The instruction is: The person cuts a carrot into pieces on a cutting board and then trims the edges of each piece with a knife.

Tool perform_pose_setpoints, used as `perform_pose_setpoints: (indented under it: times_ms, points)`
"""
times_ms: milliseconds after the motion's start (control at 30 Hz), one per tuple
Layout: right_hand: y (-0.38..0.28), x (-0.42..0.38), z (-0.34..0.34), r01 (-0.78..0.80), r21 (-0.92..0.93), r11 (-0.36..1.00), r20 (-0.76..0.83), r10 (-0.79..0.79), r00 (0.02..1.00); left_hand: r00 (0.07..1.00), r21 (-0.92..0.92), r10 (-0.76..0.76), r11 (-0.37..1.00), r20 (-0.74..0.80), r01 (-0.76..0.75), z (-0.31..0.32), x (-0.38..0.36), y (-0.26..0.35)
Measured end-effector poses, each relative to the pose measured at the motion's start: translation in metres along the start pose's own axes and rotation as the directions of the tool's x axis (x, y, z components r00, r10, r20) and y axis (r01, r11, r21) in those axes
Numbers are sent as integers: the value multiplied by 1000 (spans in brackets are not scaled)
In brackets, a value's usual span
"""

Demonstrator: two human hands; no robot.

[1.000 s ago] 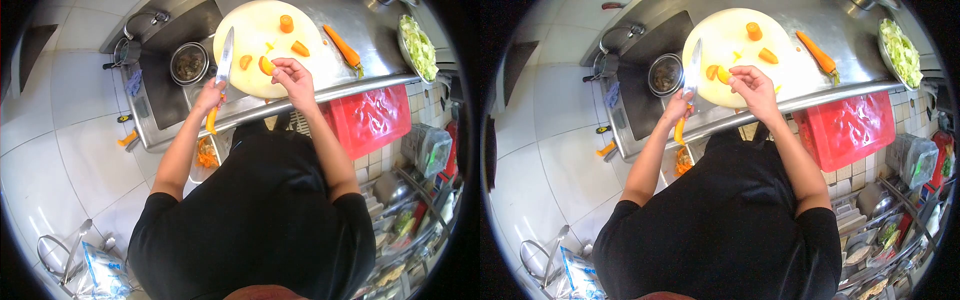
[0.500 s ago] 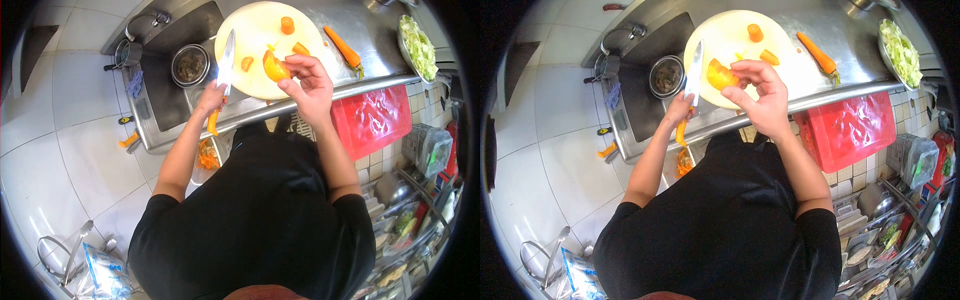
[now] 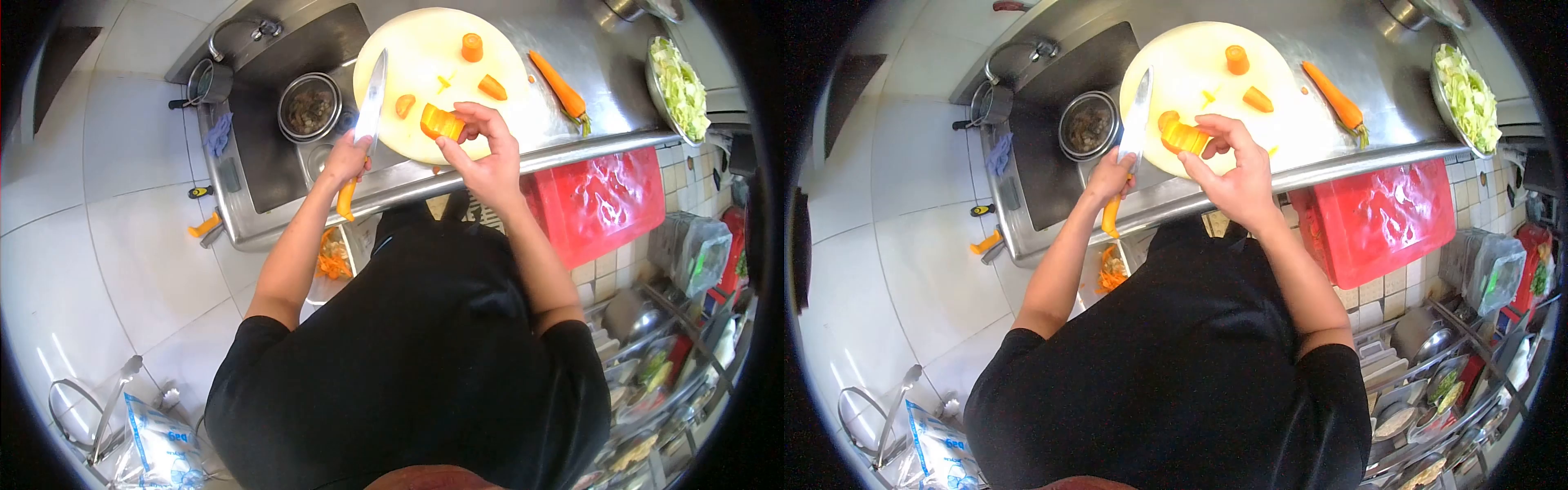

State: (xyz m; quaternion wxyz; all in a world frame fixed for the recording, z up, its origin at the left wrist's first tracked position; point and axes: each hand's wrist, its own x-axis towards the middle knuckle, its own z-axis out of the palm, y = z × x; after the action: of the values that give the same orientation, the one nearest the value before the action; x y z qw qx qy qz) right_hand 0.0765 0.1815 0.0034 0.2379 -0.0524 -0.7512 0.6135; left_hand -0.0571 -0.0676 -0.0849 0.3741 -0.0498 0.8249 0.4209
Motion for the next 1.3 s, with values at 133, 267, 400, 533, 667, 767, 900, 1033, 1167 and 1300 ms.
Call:
perform_pose_setpoints:
  times_ms: [133, 267, 400, 533, 667, 767, 900, 1033, 1167, 1300]
  points:
    - [-4, -2, 5, -55, 106, 993, -37, 60, 998, 1000, 46, 1, 999, -15, -1, 1, -3, 6]
    - [-5, 2, 4, -95, 194, 976, -39, 104, 994, 1000, 90, 14, 996, -15, -13, 0, -2, 5]
    - [-4, 3, 1, -70, 185, 980, -30, 77, 997, 999, 122, 18, 992, -27, -14, 2, -7, 12]
    - [-14, 0, 0, -129, 229, 965, -21, 137, 990, 997, 95, 54, 994, -54, -49, 4, -7, 11]
    - [-22, -1, 0, -191, 361, 913, -12, 209, 978, 993, 61, 84, 995, -78, -79, 7, -2, 3]
    - [-24, -2, -2, -202, 434, 878, -7, 227, 974, 997, 97, 61, 994, -52, -55, 5, -3, 3]
    - [-22, -1, -6, -204, 527, 825, 2, 239, 971, 996, 109, 62, 993, -66, -55, 5, -7, 7]
    - [-9, -1, -13, -323, 540, 777, 86, 330, 940, 995, 103, 69, 993, -74, -61, 6, -5, 6]
    - [20, 9, -13, -618, 447, 647, 221, 589, 777, 990, 87, 98, 992, -99, -90, 8, 3, -4]
    - [78, 8, 0, -803, 263, 534, 215, 779, 589, 990, 34, 104, 994, -95, -101, 9, 10, -12]
